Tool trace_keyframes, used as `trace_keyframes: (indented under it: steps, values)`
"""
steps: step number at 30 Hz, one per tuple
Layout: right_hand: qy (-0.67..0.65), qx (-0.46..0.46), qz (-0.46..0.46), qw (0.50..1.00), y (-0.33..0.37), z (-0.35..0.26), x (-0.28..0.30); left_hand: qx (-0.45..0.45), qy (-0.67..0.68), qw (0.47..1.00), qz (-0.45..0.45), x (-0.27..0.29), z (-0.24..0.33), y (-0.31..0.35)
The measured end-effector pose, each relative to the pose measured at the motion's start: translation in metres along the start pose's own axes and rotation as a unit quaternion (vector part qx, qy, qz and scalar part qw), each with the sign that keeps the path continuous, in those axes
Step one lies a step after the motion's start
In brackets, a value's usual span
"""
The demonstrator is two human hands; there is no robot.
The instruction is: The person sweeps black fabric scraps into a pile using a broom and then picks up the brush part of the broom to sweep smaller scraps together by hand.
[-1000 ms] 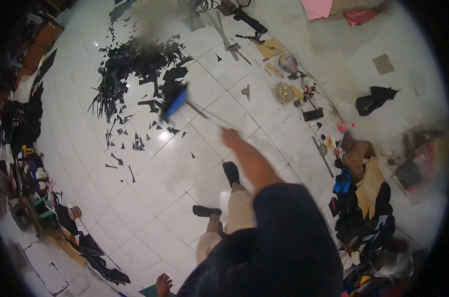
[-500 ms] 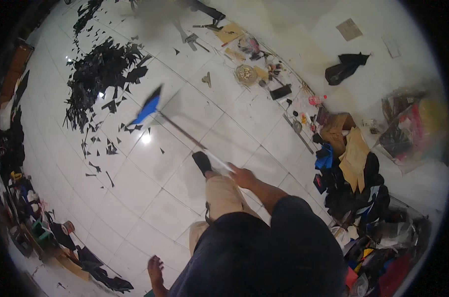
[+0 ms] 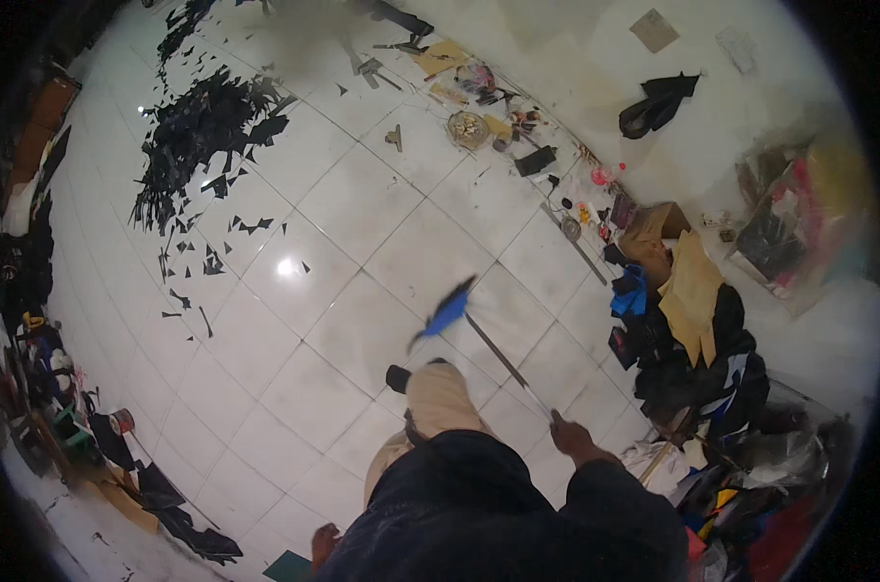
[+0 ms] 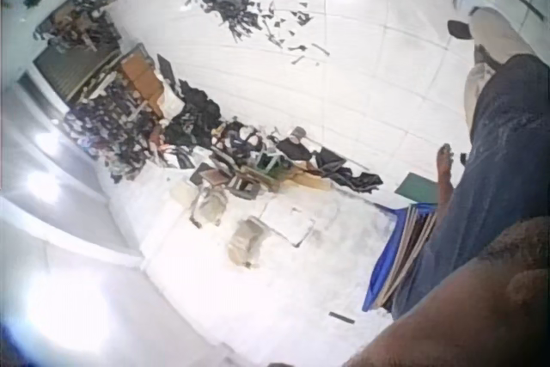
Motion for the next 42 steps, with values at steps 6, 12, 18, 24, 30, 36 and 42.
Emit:
trace_keyframes:
  steps: [6, 12, 18, 24, 30, 36, 42]
  values:
    - [-0.014, 0.176, 0.283, 0.943, -0.203, -0.261, 0.172, -0.024, -0.004, 1.0, 0.01, 0.008, -0.006, -0.018]
    - [-0.025, 0.24, 0.252, 0.937, -0.158, -0.333, 0.296, -0.197, 0.116, 0.956, 0.183, 0.068, 0.129, 0.04]
    - [-0.069, 0.205, 0.252, 0.943, -0.192, 0.005, 0.252, -0.16, 0.099, 0.978, 0.091, -0.032, 0.134, 0.006]
    - [-0.061, 0.094, 0.132, 0.985, -0.16, 0.138, 0.266, -0.094, 0.005, 0.994, 0.052, -0.185, 0.139, 0.017]
    - [-0.079, 0.168, 0.185, 0.965, -0.197, 0.119, 0.325, -0.18, -0.036, 0.982, -0.035, -0.337, 0.234, 0.081]
    - [-0.074, 0.259, 0.187, 0.945, -0.208, 0.012, 0.427, -0.156, 0.061, 0.986, 0.028, -0.325, 0.259, 0.094]
    - [-0.034, 0.333, 0.234, 0.913, -0.201, -0.116, 0.476, -0.046, 0.192, 0.978, 0.061, -0.28, 0.209, 0.048]
Point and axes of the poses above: each hand's wrist, its own y-axis away from the middle knuckle, its own x-axis out of the back of the hand, z = x × y, the point moved 10 cm from there along -y, towards the middle knuckle, and after that the axes turned 9 degrees about y, right-handed, at the moved point
